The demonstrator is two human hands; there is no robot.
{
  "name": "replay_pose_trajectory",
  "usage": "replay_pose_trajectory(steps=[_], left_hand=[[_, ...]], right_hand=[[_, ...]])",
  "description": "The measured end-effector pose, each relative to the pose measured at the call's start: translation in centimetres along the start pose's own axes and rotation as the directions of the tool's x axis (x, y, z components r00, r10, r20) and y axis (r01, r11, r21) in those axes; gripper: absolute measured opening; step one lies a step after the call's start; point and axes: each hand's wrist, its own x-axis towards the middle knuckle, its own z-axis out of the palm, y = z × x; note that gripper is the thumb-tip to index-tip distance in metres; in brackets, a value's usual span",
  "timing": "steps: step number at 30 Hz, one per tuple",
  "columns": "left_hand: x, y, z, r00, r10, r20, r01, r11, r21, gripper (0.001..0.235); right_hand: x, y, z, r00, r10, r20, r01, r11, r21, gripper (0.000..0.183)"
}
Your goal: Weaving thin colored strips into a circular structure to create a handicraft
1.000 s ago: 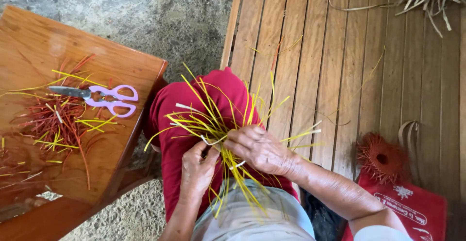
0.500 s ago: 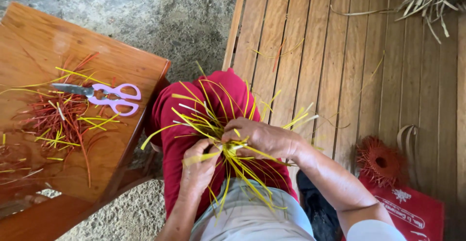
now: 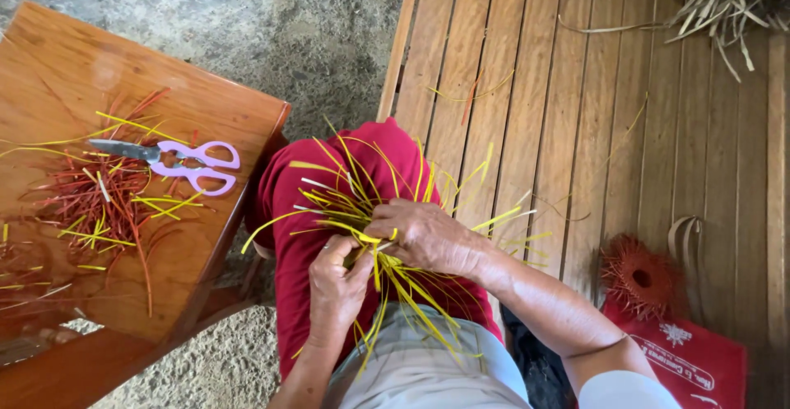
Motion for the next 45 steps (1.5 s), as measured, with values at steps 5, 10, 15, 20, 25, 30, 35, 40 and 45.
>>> replay_pose_trajectory(steps=[5,10,15,20,25,30,35,40,45], left_hand=[[0.6,0.2,-0.9,0.974,-0.164,0.157,0.178,0.981,-0.076,0.022],[1.1,1.0,-1.2,0.934,-0.207,0.29,0.228,0.973,-0.041,0.027],[0.5,2.0,0.4,0.992,-0.119,0.045,0.113,0.988,0.106,0.013],[0.4,2.7,-0.1,1.0,-0.006,0.029,-0.001,0.974,0.226,0.017],[-0.2,2.8,-0.9,0.977,-0.141,0.161,0.115,0.98,0.162,0.019],[0.0,2.2,-0.4,0.994,-0.002,0.114,-0.025,0.972,0.235,0.012],[0.5,2.7,-0.5,0.986,-0.149,0.073,0.124,0.955,0.27,0.01],[0.0,4.2,0.0,0.94,-0.33,0.092,0.311,0.935,0.172,0.014],[-0.5,4.0,1.1,0.888,-0.456,0.056,0.452,0.89,0.064,0.013]], right_hand=[[-0.2,0.0,-0.8,0.999,-0.047,0.02,0.045,0.994,0.096,0.013],[-0.4,0.6,-1.7,0.995,-0.099,0.004,0.095,0.965,0.243,0.027],[-0.9,0.6,-1.9,0.995,-0.099,-0.024,0.101,0.969,0.223,0.024],[-1.3,1.0,-1.4,0.996,-0.089,-0.021,0.091,0.962,0.256,0.043],[-1.4,1.2,-1.1,0.996,-0.085,-0.035,0.091,0.965,0.246,0.025],[-1.6,1.4,-0.7,0.996,-0.067,-0.056,0.079,0.968,0.238,0.027],[-1.4,1.2,-1.2,0.996,-0.064,-0.059,0.077,0.965,0.25,0.014],[-1.5,0.7,-1.4,0.998,-0.001,-0.055,0.016,0.963,0.268,0.016],[-1.3,0.2,-1.7,0.986,0.155,0.052,-0.164,0.957,0.24,0.019]])
